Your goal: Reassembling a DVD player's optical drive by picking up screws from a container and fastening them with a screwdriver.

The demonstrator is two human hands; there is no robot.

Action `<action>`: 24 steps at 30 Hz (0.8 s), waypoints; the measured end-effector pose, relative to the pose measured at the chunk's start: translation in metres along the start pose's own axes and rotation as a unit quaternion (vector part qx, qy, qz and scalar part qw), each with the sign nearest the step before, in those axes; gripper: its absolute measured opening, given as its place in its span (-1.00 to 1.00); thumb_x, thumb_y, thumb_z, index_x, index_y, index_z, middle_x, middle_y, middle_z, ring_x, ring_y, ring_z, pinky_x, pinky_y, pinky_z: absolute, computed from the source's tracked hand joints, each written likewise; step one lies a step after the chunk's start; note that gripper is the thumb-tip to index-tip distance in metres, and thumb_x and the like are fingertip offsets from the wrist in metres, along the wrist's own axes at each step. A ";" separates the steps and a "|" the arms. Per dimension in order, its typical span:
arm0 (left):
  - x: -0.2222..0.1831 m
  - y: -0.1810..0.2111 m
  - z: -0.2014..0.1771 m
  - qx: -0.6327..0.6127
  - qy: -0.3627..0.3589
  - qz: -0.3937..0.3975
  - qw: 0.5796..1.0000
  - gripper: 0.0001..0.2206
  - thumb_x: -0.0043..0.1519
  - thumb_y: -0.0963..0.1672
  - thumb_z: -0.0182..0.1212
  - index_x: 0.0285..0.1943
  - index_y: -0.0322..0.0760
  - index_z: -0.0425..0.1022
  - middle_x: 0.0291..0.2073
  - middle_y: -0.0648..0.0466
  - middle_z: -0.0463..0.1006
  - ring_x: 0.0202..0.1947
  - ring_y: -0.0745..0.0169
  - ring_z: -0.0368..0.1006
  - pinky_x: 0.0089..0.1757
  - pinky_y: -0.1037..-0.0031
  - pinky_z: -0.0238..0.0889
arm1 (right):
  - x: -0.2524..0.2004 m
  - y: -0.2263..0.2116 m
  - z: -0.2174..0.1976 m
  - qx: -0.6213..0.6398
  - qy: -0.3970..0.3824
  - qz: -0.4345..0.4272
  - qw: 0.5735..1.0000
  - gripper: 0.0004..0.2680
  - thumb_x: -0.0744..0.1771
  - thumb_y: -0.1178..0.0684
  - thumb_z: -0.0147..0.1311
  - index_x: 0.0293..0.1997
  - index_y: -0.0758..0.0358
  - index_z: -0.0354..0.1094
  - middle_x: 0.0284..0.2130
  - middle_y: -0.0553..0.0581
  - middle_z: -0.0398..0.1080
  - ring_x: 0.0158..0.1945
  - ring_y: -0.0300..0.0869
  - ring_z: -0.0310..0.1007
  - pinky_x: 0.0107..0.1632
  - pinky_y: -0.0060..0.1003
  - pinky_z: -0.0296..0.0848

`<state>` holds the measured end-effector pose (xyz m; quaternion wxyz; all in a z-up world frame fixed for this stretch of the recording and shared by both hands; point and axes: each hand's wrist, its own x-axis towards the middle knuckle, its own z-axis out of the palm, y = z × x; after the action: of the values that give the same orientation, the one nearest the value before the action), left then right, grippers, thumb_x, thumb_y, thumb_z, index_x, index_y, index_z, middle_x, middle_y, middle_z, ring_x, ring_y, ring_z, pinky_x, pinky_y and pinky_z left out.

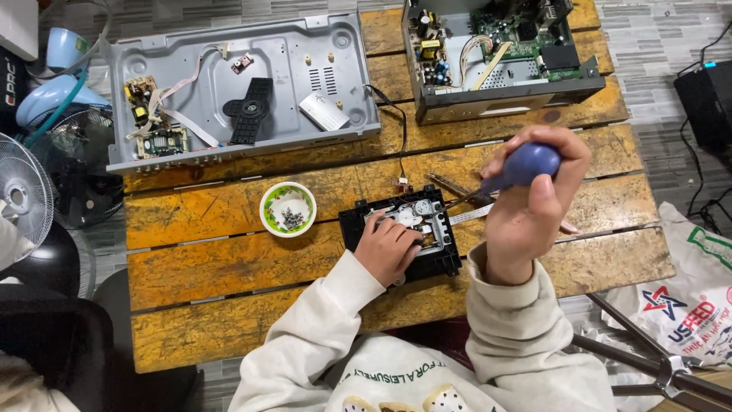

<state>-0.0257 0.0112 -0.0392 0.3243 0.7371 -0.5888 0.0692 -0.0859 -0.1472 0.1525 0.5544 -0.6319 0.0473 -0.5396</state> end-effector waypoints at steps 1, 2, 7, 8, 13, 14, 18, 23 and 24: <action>0.001 0.001 -0.002 0.002 -0.001 0.002 1.000 -0.88 0.30 -0.03 0.12 -0.17 -0.05 0.47 -0.46 0.17 0.40 -0.24 0.21 0.35 0.19 0.02 0.07 | -0.002 0.002 -0.005 -0.026 0.001 0.012 1.000 -0.67 0.37 -0.17 -0.13 0.10 0.27 0.04 -0.20 0.24 0.20 -0.26 -0.16 0.34 -0.23 -0.33 0.46; 0.001 0.001 -0.002 0.000 -0.004 0.000 1.000 -0.88 0.30 -0.03 0.12 -0.17 -0.05 0.47 -0.46 0.17 0.40 -0.24 0.21 0.35 0.19 0.02 0.07 | 0.001 -0.004 0.000 -0.028 0.002 0.015 0.999 -0.67 0.37 -0.17 -0.13 0.10 0.27 0.04 -0.20 0.24 0.20 -0.26 -0.16 0.34 -0.23 -0.33 0.46; 0.007 0.003 -0.019 0.016 -0.045 0.015 0.999 -0.91 0.25 -0.07 0.27 -0.14 -0.06 0.59 -0.31 0.16 0.60 -0.18 0.10 0.48 0.17 0.08 0.14 | 0.013 -0.037 0.014 -0.034 -0.069 -0.016 0.997 -0.69 0.32 0.23 0.20 0.04 0.11 0.08 0.13 0.14 0.16 0.21 -0.04 0.36 0.20 -0.24 0.56; 0.006 0.002 -0.018 0.018 -0.044 0.015 0.999 -0.91 0.25 -0.07 0.27 -0.14 -0.06 0.59 -0.31 0.16 0.60 -0.18 0.10 0.48 0.17 0.08 0.14 | 0.015 -0.038 0.013 -0.032 -0.069 -0.017 0.997 -0.69 0.32 0.23 0.20 0.04 0.11 0.08 0.13 0.14 0.16 0.21 -0.04 0.36 0.20 -0.24 0.56; 0.002 -0.001 -0.013 -0.005 -0.059 0.005 0.998 -0.90 0.30 -0.07 0.18 -0.09 -0.04 0.53 -0.28 0.16 0.57 -0.14 0.08 0.45 0.18 0.04 0.10 | 0.015 -0.027 0.003 0.028 -0.064 0.006 0.998 -0.85 0.38 0.28 0.00 -0.10 0.13 0.12 -0.52 0.04 0.17 -0.62 -0.31 0.08 -0.56 -0.48 0.24; 0.003 0.000 -0.015 -0.005 -0.058 0.003 0.998 -0.90 0.30 -0.07 0.18 -0.09 -0.04 0.53 -0.28 0.16 0.57 -0.14 0.08 0.45 0.18 0.04 0.10 | 0.013 -0.024 -0.003 0.029 -0.066 0.006 0.997 -0.85 0.38 0.28 0.00 -0.10 0.13 0.12 -0.52 0.04 0.17 -0.62 -0.31 0.08 -0.56 -0.48 0.24; 0.006 0.002 -0.019 0.003 -0.069 0.003 0.998 -0.89 0.30 -0.06 0.16 -0.10 -0.05 0.54 -0.28 0.16 0.58 -0.15 0.09 0.45 0.19 0.06 0.09 | 0.005 -0.013 -0.020 0.047 -0.094 0.051 0.993 -0.77 0.43 -0.20 -0.07 0.04 0.07 0.13 -0.24 0.11 0.23 -0.35 -0.21 0.27 -0.29 -0.42 0.42; 0.006 0.003 -0.020 0.009 -0.058 0.007 0.998 -0.90 0.28 -0.06 0.20 -0.10 -0.06 0.55 -0.29 0.15 0.58 -0.16 0.10 0.46 0.19 0.05 0.11 | 0.011 -0.034 0.000 -0.037 -0.164 0.014 0.986 -0.78 0.38 -0.04 0.10 0.08 0.10 0.21 0.07 0.10 0.19 -0.03 -0.17 0.39 0.11 -0.33 0.55; 0.006 0.003 -0.019 0.009 -0.054 0.009 0.998 -0.90 0.28 -0.06 0.21 -0.11 -0.05 0.55 -0.29 0.15 0.58 -0.16 0.10 0.46 0.19 0.05 0.11 | 0.012 -0.039 0.006 0.004 -0.146 0.019 0.989 -0.78 0.34 0.10 0.16 0.02 0.13 0.19 0.09 0.12 0.22 0.09 -0.09 0.42 0.19 -0.29 0.59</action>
<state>-0.0214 0.0172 -0.0201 0.2851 0.7375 -0.6111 0.0373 -0.0972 -0.1363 0.1909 0.5676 -0.7009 -0.0247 -0.4311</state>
